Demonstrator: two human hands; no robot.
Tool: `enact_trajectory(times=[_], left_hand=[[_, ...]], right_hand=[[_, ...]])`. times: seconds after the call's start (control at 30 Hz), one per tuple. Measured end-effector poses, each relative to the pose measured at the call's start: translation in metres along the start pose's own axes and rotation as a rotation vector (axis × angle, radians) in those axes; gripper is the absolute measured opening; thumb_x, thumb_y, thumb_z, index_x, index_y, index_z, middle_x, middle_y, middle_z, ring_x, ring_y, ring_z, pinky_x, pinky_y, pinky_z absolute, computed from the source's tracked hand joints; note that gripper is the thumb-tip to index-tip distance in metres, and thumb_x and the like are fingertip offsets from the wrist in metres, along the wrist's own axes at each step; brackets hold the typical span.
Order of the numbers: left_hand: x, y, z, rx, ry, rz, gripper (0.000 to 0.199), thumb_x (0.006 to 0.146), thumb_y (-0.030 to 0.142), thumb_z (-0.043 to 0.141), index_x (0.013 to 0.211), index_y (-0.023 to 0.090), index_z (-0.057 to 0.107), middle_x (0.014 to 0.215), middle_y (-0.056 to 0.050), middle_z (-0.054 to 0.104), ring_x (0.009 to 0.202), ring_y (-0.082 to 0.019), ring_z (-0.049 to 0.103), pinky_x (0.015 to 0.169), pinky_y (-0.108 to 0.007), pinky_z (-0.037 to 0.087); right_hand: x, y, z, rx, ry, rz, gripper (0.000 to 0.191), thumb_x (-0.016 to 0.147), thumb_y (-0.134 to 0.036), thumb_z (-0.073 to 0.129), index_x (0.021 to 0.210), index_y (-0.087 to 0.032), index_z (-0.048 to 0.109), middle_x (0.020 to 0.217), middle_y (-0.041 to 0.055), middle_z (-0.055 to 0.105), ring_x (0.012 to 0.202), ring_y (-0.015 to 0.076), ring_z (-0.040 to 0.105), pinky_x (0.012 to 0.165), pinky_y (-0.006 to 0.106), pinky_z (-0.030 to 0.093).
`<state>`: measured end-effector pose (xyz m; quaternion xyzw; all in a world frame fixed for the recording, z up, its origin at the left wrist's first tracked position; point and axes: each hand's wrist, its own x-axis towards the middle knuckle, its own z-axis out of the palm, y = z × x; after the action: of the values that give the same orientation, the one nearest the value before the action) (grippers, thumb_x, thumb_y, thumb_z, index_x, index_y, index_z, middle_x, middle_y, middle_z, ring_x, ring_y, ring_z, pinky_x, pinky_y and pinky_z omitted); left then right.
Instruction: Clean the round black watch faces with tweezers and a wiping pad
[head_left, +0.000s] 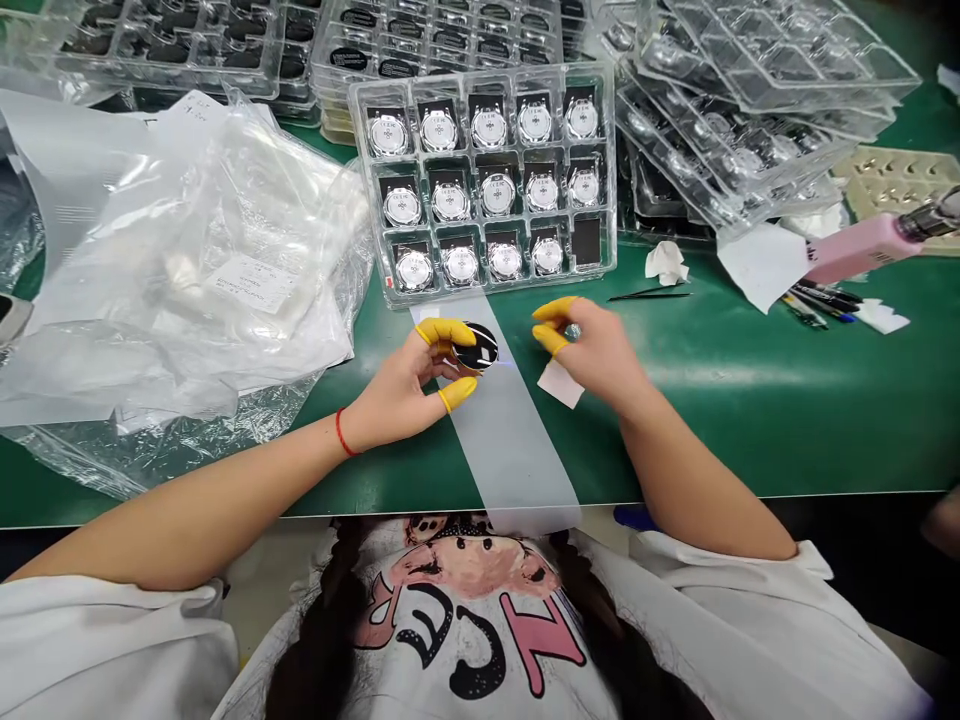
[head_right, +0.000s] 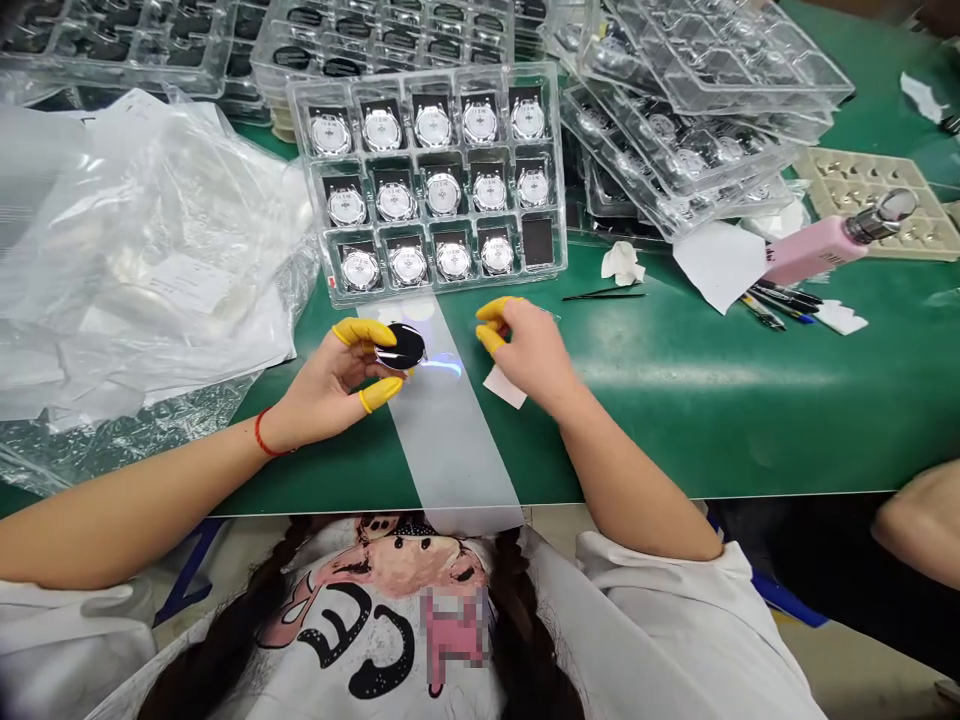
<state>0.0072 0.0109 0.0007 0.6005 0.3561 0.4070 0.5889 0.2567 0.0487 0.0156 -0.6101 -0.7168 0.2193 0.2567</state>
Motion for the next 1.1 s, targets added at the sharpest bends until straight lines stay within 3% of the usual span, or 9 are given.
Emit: enact_trajectory(times=[0.13, 0.3, 0.43, 0.5, 0.63, 0.77, 0.87, 0.97, 1.1], left_hand=[[0.002, 0.004, 0.002, 0.026, 0.003, 0.041, 0.034, 0.077, 0.017, 0.075, 0.098, 0.024, 0.049, 0.102, -0.001, 0.061, 0.086, -0.012, 0.067, 0.082, -0.028, 0.06], [0.002, -0.004, 0.004, 0.135, -0.023, 0.075, 0.036, 0.079, 0.025, 0.075, 0.103, 0.026, 0.048, 0.1, -0.002, 0.062, 0.085, -0.014, 0.066, 0.074, -0.027, 0.06], [-0.003, -0.008, 0.003, 0.347, 0.002, 0.098, 0.051, 0.08, 0.028, 0.075, 0.123, 0.03, 0.048, 0.12, -0.005, 0.061, 0.097, -0.018, 0.066, 0.078, -0.031, 0.06], [-0.004, -0.005, 0.002, 0.349, 0.017, 0.055, 0.052, 0.081, 0.03, 0.075, 0.126, 0.03, 0.049, 0.125, -0.006, 0.06, 0.103, -0.02, 0.066, 0.083, -0.032, 0.06], [-0.004, 0.007, 0.005, 0.188, 0.007, -0.105, 0.054, 0.081, 0.029, 0.072, 0.129, 0.028, 0.049, 0.118, -0.006, 0.06, 0.099, -0.018, 0.066, 0.082, -0.031, 0.061], [-0.001, 0.013, 0.014, 0.131, -0.031, -0.167, 0.057, 0.08, 0.027, 0.071, 0.131, 0.023, 0.045, 0.118, -0.007, 0.056, 0.098, -0.016, 0.064, 0.082, -0.031, 0.062], [0.0, 0.011, 0.019, 0.099, -0.031, -0.117, 0.056, 0.079, 0.025, 0.072, 0.127, 0.024, 0.042, 0.111, -0.004, 0.055, 0.091, -0.014, 0.063, 0.078, -0.029, 0.06], [0.0, 0.009, 0.019, 0.053, -0.049, -0.137, 0.049, 0.081, 0.024, 0.07, 0.121, 0.025, 0.041, 0.097, 0.0, 0.057, 0.081, -0.011, 0.063, 0.072, -0.027, 0.058], [-0.001, 0.008, 0.017, 0.053, -0.017, -0.197, 0.048, 0.08, 0.026, 0.072, 0.118, 0.023, 0.043, 0.099, -0.001, 0.063, 0.081, -0.013, 0.067, 0.071, -0.027, 0.059]], right_hand=[[0.001, -0.003, 0.008, -0.045, 0.03, -0.102, 0.022, 0.088, -0.031, 0.058, 0.102, -0.02, 0.071, 0.102, 0.0125, 0.066, 0.107, 0.0303, 0.058, 0.095, 0.052, 0.049], [-0.022, -0.045, 0.021, 0.598, -0.373, 0.042, 0.028, 0.081, -0.044, 0.072, 0.098, -0.022, 0.065, 0.087, 0.0015, 0.067, 0.078, 0.0148, 0.06, 0.077, 0.033, 0.053], [-0.017, -0.046, 0.024, 0.766, -0.483, 0.103, 0.034, 0.079, -0.048, 0.075, 0.087, -0.019, 0.061, 0.081, 0.0008, 0.066, 0.074, 0.0127, 0.062, 0.071, 0.029, 0.054], [-0.001, -0.027, 0.007, 0.512, -0.36, 0.085, 0.028, 0.09, -0.047, 0.064, 0.089, -0.018, 0.065, 0.084, 0.0018, 0.068, 0.077, 0.0131, 0.064, 0.075, 0.03, 0.054], [0.04, 0.039, -0.046, -0.237, 0.245, 0.337, 0.027, 0.102, -0.029, 0.045, 0.11, -0.014, 0.065, 0.112, 0.0127, 0.067, 0.114, 0.0237, 0.059, 0.103, 0.045, 0.044], [0.068, 0.097, -0.074, -0.432, 0.295, 0.48, 0.039, 0.094, -0.019, 0.057, 0.124, 0.007, 0.056, 0.135, 0.0362, 0.052, 0.126, 0.0334, 0.048, 0.108, 0.056, 0.03], [0.073, 0.108, -0.076, -0.473, 0.257, 0.478, 0.037, 0.096, -0.019, 0.052, 0.123, 0.005, 0.059, 0.134, 0.0352, 0.054, 0.123, 0.0316, 0.05, 0.104, 0.051, 0.031], [0.055, 0.082, -0.065, -0.449, 0.266, 0.328, 0.028, 0.097, -0.021, 0.053, 0.117, -0.006, 0.065, 0.126, 0.024, 0.063, 0.117, 0.0294, 0.054, 0.102, 0.048, 0.034], [-0.003, 0.014, -0.021, -0.17, 0.269, -0.451, 0.018, 0.096, -0.027, 0.059, 0.113, -0.025, 0.066, 0.103, 0.0056, 0.067, 0.098, 0.0213, 0.058, 0.087, 0.039, 0.043]])
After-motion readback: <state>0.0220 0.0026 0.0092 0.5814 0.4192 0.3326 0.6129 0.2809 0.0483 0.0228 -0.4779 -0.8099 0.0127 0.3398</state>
